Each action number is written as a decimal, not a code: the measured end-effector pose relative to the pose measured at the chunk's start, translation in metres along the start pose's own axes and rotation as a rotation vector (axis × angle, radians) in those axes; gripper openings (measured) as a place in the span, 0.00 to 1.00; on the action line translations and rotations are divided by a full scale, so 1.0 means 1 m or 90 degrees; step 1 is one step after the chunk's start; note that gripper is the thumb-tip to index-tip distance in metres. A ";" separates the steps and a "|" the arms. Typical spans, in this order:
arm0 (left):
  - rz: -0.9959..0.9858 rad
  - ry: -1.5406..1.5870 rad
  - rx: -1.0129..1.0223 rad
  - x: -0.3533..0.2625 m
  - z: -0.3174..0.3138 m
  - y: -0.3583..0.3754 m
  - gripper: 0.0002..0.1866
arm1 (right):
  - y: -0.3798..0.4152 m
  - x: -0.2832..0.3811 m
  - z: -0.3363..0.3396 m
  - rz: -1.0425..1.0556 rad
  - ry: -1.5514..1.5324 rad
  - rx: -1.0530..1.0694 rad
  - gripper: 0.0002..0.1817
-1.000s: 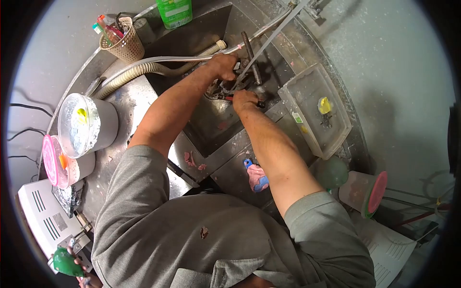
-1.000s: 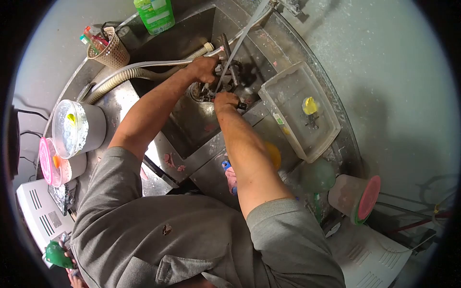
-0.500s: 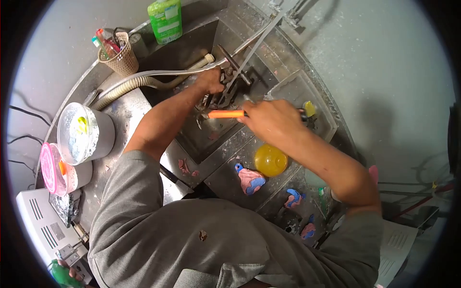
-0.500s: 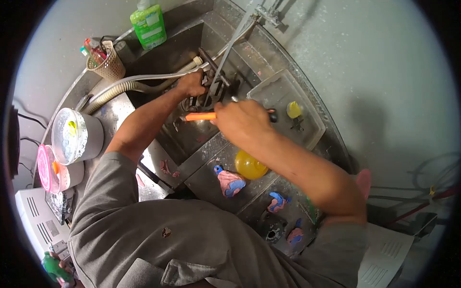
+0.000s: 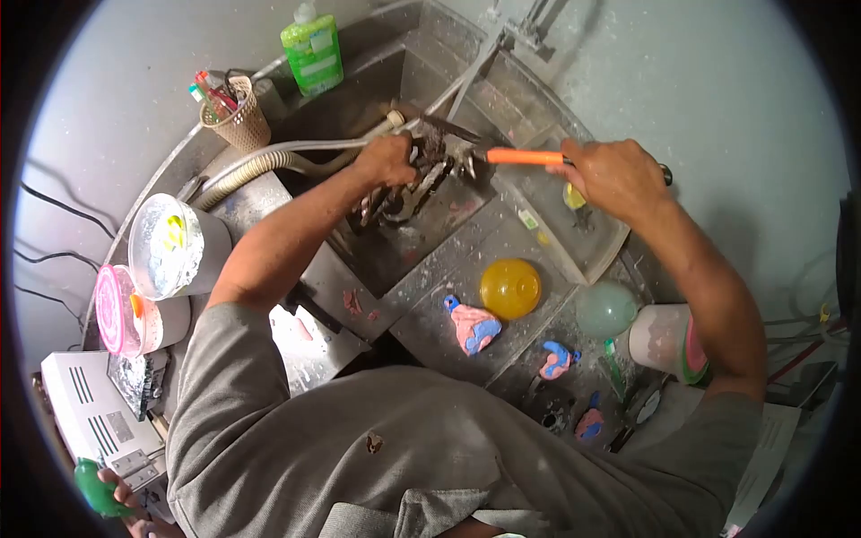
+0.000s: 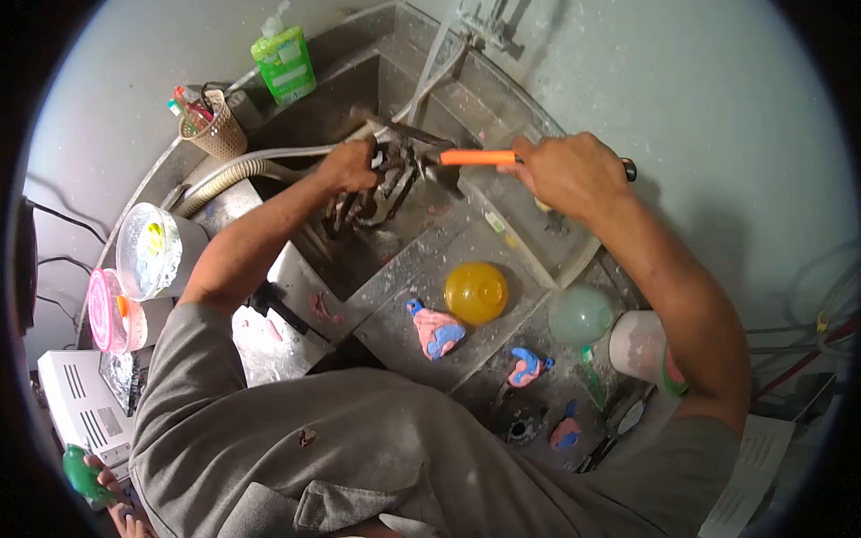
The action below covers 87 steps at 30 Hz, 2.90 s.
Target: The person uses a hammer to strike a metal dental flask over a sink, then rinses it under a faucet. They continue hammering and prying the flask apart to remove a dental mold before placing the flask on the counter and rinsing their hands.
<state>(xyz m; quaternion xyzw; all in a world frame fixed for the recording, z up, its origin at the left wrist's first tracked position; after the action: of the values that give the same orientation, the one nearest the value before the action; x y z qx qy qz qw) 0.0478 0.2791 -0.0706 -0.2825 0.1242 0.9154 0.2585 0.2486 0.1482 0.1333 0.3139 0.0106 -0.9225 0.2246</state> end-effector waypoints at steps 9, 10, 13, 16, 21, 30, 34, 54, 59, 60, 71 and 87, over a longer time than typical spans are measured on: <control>-0.076 0.029 -0.024 -0.019 0.011 0.009 0.27 | -0.009 -0.015 0.012 0.033 0.014 -0.028 0.22; -0.087 0.027 -0.047 -0.020 0.011 0.009 0.28 | -0.006 -0.024 0.013 0.044 -0.016 0.000 0.23; -0.069 0.050 0.000 -0.020 0.003 0.000 0.29 | -0.005 -0.002 0.030 0.069 -0.122 0.090 0.24; -0.131 0.349 0.045 -0.033 -0.017 -0.008 0.31 | -0.036 0.014 0.033 -0.018 -0.358 0.008 0.25; -0.044 0.062 0.000 -0.026 -0.010 -0.006 0.31 | -0.085 0.013 0.009 0.051 -0.342 0.085 0.27; 0.007 0.111 0.033 -0.022 0.000 -0.011 0.36 | -0.041 -0.005 0.031 0.002 -0.179 0.193 0.24; -0.055 0.135 -0.031 -0.003 -0.010 -0.023 0.32 | -0.014 0.013 0.051 0.060 -0.171 0.105 0.22; -0.004 0.170 -0.016 -0.011 0.011 -0.001 0.35 | -0.058 0.160 -0.084 0.234 -0.079 0.120 0.17; -0.056 0.183 -0.073 -0.010 0.000 0.004 0.34 | -0.126 0.194 -0.136 0.161 -0.078 0.203 0.12; -0.074 0.167 -0.086 -0.007 -0.003 0.002 0.35 | -0.129 0.197 -0.146 0.143 -0.054 0.218 0.14; -0.009 0.169 -0.028 0.013 -0.039 0.007 0.32 | -0.135 0.204 -0.204 -0.048 -0.283 0.368 0.15; 0.016 0.259 -0.084 0.038 -0.032 -0.005 0.35 | -0.145 0.204 -0.219 -0.121 -0.218 0.269 0.12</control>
<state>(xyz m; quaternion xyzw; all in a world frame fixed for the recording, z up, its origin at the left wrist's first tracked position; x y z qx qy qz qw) 0.0379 0.2864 -0.1193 -0.4762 0.1171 0.8488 0.1976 0.1701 0.2303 -0.1790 0.1913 -0.1908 -0.9606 0.0655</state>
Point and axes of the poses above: each hand's wrist, its own y-axis away from the middle knuckle, its own z-axis out of the back of the hand, x = y × z, the point moved 7 cm from there along -y, towards the middle knuckle, and after that the axes turned 11 degrees about y, right-handed, at the moved point
